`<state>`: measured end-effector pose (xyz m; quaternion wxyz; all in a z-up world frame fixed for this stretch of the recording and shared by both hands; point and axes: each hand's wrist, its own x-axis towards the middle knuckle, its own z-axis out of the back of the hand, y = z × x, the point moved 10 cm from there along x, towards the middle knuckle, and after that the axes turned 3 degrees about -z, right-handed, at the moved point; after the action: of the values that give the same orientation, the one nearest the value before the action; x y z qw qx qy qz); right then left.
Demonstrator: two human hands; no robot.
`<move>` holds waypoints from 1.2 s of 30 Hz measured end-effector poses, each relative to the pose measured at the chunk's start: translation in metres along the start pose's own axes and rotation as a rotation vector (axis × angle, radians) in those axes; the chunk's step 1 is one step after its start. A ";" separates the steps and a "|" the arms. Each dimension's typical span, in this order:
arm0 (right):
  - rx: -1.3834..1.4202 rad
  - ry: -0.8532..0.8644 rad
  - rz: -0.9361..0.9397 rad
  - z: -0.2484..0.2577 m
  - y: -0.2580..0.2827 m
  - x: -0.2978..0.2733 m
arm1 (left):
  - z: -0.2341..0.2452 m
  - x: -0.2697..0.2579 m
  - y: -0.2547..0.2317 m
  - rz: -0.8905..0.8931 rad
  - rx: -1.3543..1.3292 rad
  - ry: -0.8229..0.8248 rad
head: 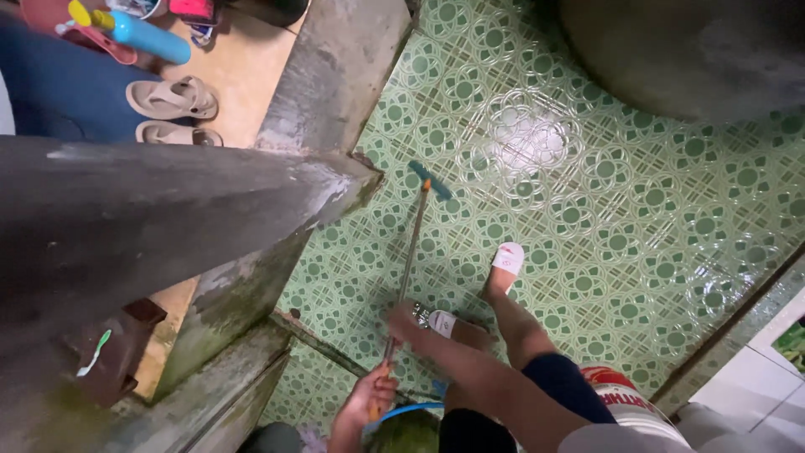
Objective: The person mops a green patterned tiled floor with a long-handled mop, moving water and foam across the surface. They then detach a blue hose from a wall tap and coil it on the floor.
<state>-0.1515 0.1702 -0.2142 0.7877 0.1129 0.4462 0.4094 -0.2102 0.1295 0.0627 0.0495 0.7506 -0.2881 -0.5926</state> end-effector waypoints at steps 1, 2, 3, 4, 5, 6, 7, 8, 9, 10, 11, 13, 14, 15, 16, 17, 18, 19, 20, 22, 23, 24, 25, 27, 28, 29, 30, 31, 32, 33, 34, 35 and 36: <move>-0.084 0.057 -0.038 0.017 -0.015 -0.010 | -0.011 0.009 0.005 0.038 0.022 0.025; -0.166 0.102 -0.087 0.041 -0.036 -0.013 | -0.025 0.019 0.001 0.077 0.058 0.050; -0.161 0.090 -0.100 0.028 -0.074 -0.008 | -0.047 0.032 -0.006 0.082 0.076 0.050; -0.170 -0.330 -0.089 0.054 -0.106 -0.010 | -0.071 0.046 -0.014 0.044 0.207 0.074; -0.182 -0.750 -0.078 0.073 -0.140 -0.028 | -0.096 0.060 -0.021 0.007 0.338 0.099; -0.179 -0.760 -0.097 0.097 -0.184 -0.034 | -0.127 0.072 -0.019 0.017 0.355 0.097; -0.104 -0.537 0.022 0.100 -0.220 -0.028 | -0.161 0.085 -0.019 -0.004 0.450 0.125; -0.031 -0.313 0.140 0.103 -0.256 -0.026 | -0.196 0.099 -0.019 -0.027 0.541 0.157; -0.030 -0.324 0.126 0.118 -0.289 -0.034 | -0.209 0.137 -0.020 -0.020 0.557 0.159; -0.080 -0.357 -0.106 0.135 -0.344 -0.044 | -0.244 0.170 -0.009 0.020 0.526 0.410; -0.128 -0.388 -0.338 0.151 -0.398 -0.059 | -0.276 0.198 -0.001 0.062 0.487 0.659; -0.025 -0.309 -0.463 0.155 -0.464 -0.091 | -0.304 0.242 0.020 0.154 0.438 0.576; 0.065 -0.241 -0.580 0.154 -0.503 -0.106 | -0.316 0.266 0.030 0.232 0.400 0.506; 0.077 -0.233 -0.589 0.150 -0.505 -0.114 | -0.316 0.259 0.042 0.246 0.398 0.495; 0.004 -0.154 -0.568 0.151 -0.511 -0.114 | -0.322 0.256 0.051 0.300 0.324 0.439; -0.067 -0.074 -0.546 0.151 -0.517 -0.117 | -0.327 0.251 0.061 0.353 0.251 0.381; -0.052 -0.077 -0.559 0.141 -0.507 -0.117 | -0.311 0.249 0.061 0.367 0.261 0.370; -0.105 -0.117 -0.422 0.135 -0.482 -0.111 | -0.296 0.247 0.058 0.350 0.266 0.376; -0.161 -0.156 -0.281 0.129 -0.454 -0.105 | -0.280 0.244 0.054 0.329 0.269 0.383; -0.176 -0.083 -0.315 0.106 -0.332 -0.159 | -0.234 0.217 0.033 0.289 0.344 0.346; -0.203 -0.006 -0.339 0.188 -0.352 -0.145 | -0.211 0.204 0.019 0.239 0.411 0.319; -0.224 0.069 -0.360 0.107 -0.301 -0.151 | -0.192 0.182 0.004 0.242 0.418 0.313; -0.244 0.145 -0.380 0.069 -0.255 -0.121 | -0.161 0.162 -0.017 0.197 0.485 0.187; -0.257 0.231 -0.392 0.065 -0.202 -0.060 | -0.094 0.108 -0.045 0.156 0.541 0.050; -0.210 0.169 -0.340 0.086 -0.149 -0.050 | -0.062 0.082 -0.073 0.051 0.530 -0.047; -0.163 0.106 -0.289 0.122 -0.093 -0.034 | -0.030 0.054 -0.102 -0.055 0.518 -0.141; -0.118 0.041 -0.239 0.061 -0.029 -0.003 | -0.007 0.029 -0.122 -0.059 0.527 -0.140; -0.074 -0.025 -0.189 0.019 0.002 0.035 | 0.012 0.006 -0.130 0.039 0.517 -0.077; -0.024 -0.087 -0.136 -0.004 0.005 0.092 | 0.034 -0.023 -0.136 0.139 0.501 -0.019; -0.017 -0.093 -0.137 0.012 0.045 0.059 | 0.035 -0.048 -0.148 0.138 0.508 -0.026; 0.374 -0.099 -0.305 0.046 0.065 0.040 | 0.046 -0.078 -0.152 0.178 0.422 -0.107; 0.765 -0.102 -0.472 0.089 0.076 0.023 | 0.056 -0.107 -0.154 0.217 0.334 -0.187; 1.162 -0.111 -0.638 0.059 0.091 0.031 | 0.060 -0.120 -0.158 0.217 0.341 -0.197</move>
<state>-0.1456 0.2624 -0.1495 0.7031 0.4024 0.5647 -0.1575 -0.2221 0.3355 0.0827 -0.0431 0.6512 -0.4665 -0.5970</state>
